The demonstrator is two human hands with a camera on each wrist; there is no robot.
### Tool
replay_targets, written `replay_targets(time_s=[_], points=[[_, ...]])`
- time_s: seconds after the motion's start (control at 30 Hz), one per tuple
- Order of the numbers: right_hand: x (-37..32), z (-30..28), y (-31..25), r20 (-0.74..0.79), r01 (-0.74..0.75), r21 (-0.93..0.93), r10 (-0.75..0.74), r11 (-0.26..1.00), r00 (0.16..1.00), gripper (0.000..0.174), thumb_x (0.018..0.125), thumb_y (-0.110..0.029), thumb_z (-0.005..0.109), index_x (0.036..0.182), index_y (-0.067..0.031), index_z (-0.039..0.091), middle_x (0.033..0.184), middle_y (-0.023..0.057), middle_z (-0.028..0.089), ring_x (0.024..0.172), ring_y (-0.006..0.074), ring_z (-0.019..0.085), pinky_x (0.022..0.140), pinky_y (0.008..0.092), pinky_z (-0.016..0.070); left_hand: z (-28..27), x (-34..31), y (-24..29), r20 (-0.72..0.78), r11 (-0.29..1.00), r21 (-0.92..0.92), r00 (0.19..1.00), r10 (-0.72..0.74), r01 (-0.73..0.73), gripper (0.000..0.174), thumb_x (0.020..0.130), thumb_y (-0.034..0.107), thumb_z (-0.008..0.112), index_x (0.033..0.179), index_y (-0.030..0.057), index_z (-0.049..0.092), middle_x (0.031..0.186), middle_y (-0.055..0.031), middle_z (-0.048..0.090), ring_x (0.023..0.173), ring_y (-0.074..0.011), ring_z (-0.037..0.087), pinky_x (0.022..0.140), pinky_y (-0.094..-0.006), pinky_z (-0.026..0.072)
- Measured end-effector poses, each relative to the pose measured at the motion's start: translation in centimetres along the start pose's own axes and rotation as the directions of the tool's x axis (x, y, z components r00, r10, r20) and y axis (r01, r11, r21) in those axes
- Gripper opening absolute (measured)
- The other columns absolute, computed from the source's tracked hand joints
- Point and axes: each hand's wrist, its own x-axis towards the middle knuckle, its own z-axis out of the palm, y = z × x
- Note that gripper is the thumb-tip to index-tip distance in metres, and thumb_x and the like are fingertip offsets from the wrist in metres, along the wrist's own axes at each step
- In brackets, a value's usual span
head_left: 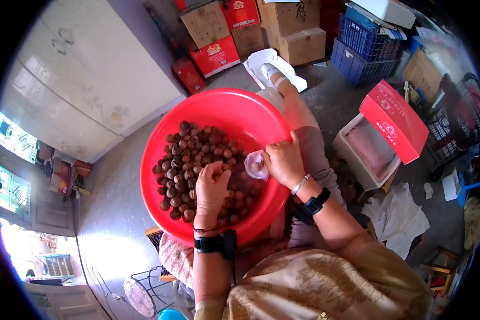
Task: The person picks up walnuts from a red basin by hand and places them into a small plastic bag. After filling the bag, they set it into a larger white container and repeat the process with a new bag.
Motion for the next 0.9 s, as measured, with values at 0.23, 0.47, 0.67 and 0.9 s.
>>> replay_targets(time_s=[0.23, 0.47, 0.67, 0.9], points=[[0.1, 0.0, 0.1, 0.001, 0.005, -0.017, -0.005, 1.0, 1.0, 0.022, 0.091, -0.028, 0.069, 0.081, -0.0092, 0.072, 0.079, 0.0112, 0.072, 0.085, 0.03, 0.07, 0.113, 0.0598, 0.0356, -2.8, -2.7, -4.0, 0.086, 0.966, 0.256, 0.995, -0.04, 0.016, 0.025, 0.082, 0.014, 0.076, 0.105, 0.0046, 0.074, 0.092, -0.0151, 0.07, 0.085, -0.0314, 0.068, 0.077, -0.0414, 0.0555], [0.1, 0.0, 0.1, 0.023, 0.003, -0.013, -0.003, 1.0, 1.0, 0.021, 0.092, -0.027, 0.069, 0.082, -0.0095, 0.073, 0.079, 0.0112, 0.072, 0.085, 0.0302, 0.07, 0.112, 0.0606, 0.0353, -2.9, -3.5, -5.0, 0.352, 0.807, 0.549, 0.936, 0.013, -0.217, 0.031, 0.075, 0.018, 0.081, 0.103, 0.0055, 0.075, 0.102, -0.0183, 0.069, 0.1, -0.0383, 0.065, 0.087, -0.0475, 0.0548], [0.0, -0.2, 0.0, -0.017, 0.011, -0.004, -0.011, 1.0, 1.0, 0.02, 0.091, -0.023, 0.07, 0.077, -0.0086, 0.067, 0.077, 0.0107, 0.07, 0.082, 0.0307, 0.069, 0.111, 0.059, 0.0367, -2.0, -3.6, -3.7, 0.425, 0.71, 0.671, 0.896, -0.133, -0.213, 0.034, 0.074, 0.025, 0.084, 0.101, 0.0067, 0.075, 0.104, -0.0187, 0.07, 0.103, -0.0389, 0.067, 0.088, -0.0476, 0.0564], [0.1, -0.3, 0.0, 0.023, -0.01, -0.006, 0.01, 1.0, 1.0, 0.02, 0.092, -0.027, 0.069, 0.083, -0.0095, 0.073, 0.08, 0.0109, 0.073, 0.084, 0.0303, 0.07, 0.113, 0.0607, 0.0342, -2.2, -3.3, -3.2, 0.4, 0.728, 0.676, 0.887, -0.231, -0.115, 0.034, 0.077, 0.027, 0.081, 0.103, 0.0056, 0.075, 0.104, -0.0199, 0.073, 0.1, -0.0406, 0.069, 0.087, -0.0477, 0.0575]])
